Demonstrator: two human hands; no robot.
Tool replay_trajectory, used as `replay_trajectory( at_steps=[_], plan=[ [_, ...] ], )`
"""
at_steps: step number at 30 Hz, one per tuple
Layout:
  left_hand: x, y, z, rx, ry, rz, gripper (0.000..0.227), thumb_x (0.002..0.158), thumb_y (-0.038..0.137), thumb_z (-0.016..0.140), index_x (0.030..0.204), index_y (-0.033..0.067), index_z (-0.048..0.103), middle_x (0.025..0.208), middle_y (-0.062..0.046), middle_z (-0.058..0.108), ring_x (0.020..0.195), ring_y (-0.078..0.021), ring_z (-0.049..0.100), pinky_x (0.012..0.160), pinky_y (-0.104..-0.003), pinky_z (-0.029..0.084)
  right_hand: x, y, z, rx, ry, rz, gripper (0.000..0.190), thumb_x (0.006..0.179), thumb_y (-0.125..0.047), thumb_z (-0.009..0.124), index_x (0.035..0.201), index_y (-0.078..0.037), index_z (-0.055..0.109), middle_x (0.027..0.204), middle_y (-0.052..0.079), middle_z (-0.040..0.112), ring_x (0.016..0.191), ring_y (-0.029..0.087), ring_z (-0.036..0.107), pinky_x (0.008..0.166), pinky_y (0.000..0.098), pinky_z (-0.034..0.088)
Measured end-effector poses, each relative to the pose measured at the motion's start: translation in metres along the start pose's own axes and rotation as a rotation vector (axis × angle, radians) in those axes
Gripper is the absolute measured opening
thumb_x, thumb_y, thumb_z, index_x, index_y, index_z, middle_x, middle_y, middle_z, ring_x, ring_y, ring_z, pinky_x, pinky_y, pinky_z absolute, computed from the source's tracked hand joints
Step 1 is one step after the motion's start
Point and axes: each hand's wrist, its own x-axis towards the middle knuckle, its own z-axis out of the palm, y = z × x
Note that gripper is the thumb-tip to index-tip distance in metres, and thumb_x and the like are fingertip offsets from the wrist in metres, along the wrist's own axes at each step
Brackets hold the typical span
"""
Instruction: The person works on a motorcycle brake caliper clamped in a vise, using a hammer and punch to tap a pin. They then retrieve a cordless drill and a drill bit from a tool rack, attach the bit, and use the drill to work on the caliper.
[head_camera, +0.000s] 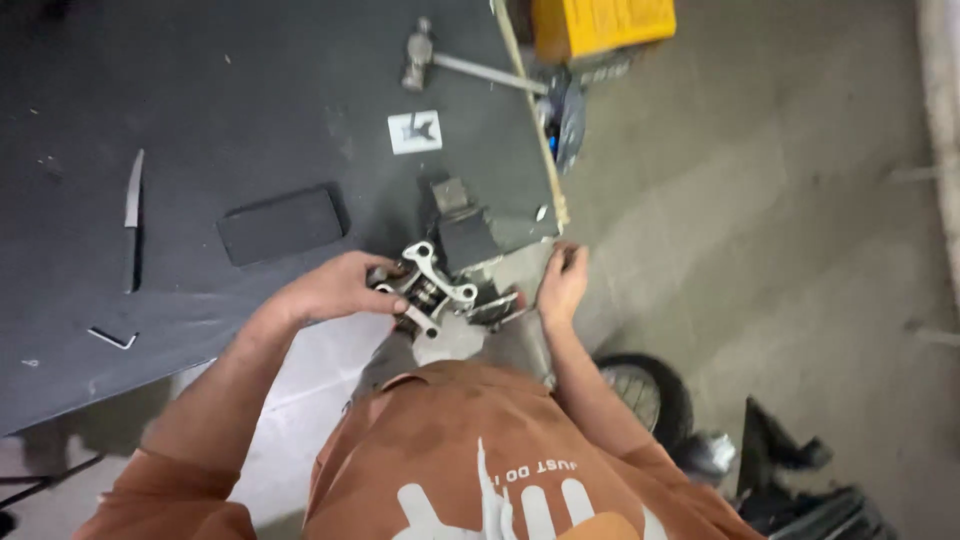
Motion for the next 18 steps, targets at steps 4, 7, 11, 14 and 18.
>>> replay_trajectory(
  at_steps=[4, 7, 11, 14, 18],
  plan=[
    [-0.018, 0.007, 0.005, 0.028, 0.096, 0.002, 0.072, 0.075, 0.047, 0.080, 0.130, 0.0021, 0.067, 0.122, -0.018, 0.075, 0.113, -0.0254, 0.071, 0.098, -0.035, 0.052, 0.011, -0.002, -0.010, 0.141, -0.232, 0.140, 0.016, 0.104, -0.018, 0.060, 0.101, -0.003, 0.058, 0.077, 0.007, 0.059, 0.068, 0.018, 0.054, 0.063, 0.0347, 0.047],
    [-0.061, 0.032, 0.028, 0.042, 0.430, 0.034, 0.079, 0.070, 0.043, 0.087, 0.134, 0.0022, 0.062, 0.132, -0.019, 0.066, 0.119, -0.0312, 0.063, 0.097, -0.040, 0.049, 0.053, 0.002, -0.031, 0.218, -0.386, 0.156, 0.011, 0.101, -0.017, 0.060, 0.100, -0.005, 0.059, 0.074, 0.003, 0.056, 0.064, 0.014, 0.050, 0.058, 0.0318, 0.044],
    [-0.112, 0.078, 0.104, -0.005, 0.884, -0.240, 0.070, 0.070, 0.036, 0.088, 0.123, 0.0002, 0.061, 0.125, -0.022, 0.061, 0.112, -0.0340, 0.066, 0.093, -0.042, 0.052, 0.151, -0.054, -0.043, 0.210, -0.471, -0.374, 0.008, 0.103, -0.011, 0.061, 0.100, -0.004, 0.062, 0.085, 0.003, 0.059, 0.079, 0.011, 0.052, 0.070, 0.0294, 0.048],
    [-0.124, 0.119, 0.142, -0.027, 1.132, 0.172, 0.042, 0.085, 0.016, 0.072, 0.122, 0.0037, 0.059, 0.117, -0.016, 0.063, 0.102, -0.0310, 0.067, 0.085, -0.040, 0.056, 0.201, -0.141, 0.000, 0.017, -0.545, -0.631, 0.014, 0.101, -0.016, 0.068, 0.103, -0.003, 0.063, 0.090, 0.009, 0.065, 0.082, 0.018, 0.061, 0.077, 0.0339, 0.053],
    [-0.095, 0.158, 0.163, 0.043, 0.989, 0.565, 0.046, 0.088, 0.030, 0.073, 0.130, 0.0160, 0.062, 0.103, -0.006, 0.069, 0.095, -0.0287, 0.068, 0.079, -0.040, 0.055, 0.231, -0.175, 0.075, -0.378, -0.687, -0.978, 0.041, 0.088, -0.026, 0.082, 0.114, -0.003, 0.060, 0.097, 0.018, 0.068, 0.089, 0.037, 0.066, 0.076, 0.0465, 0.053]
  ],
)
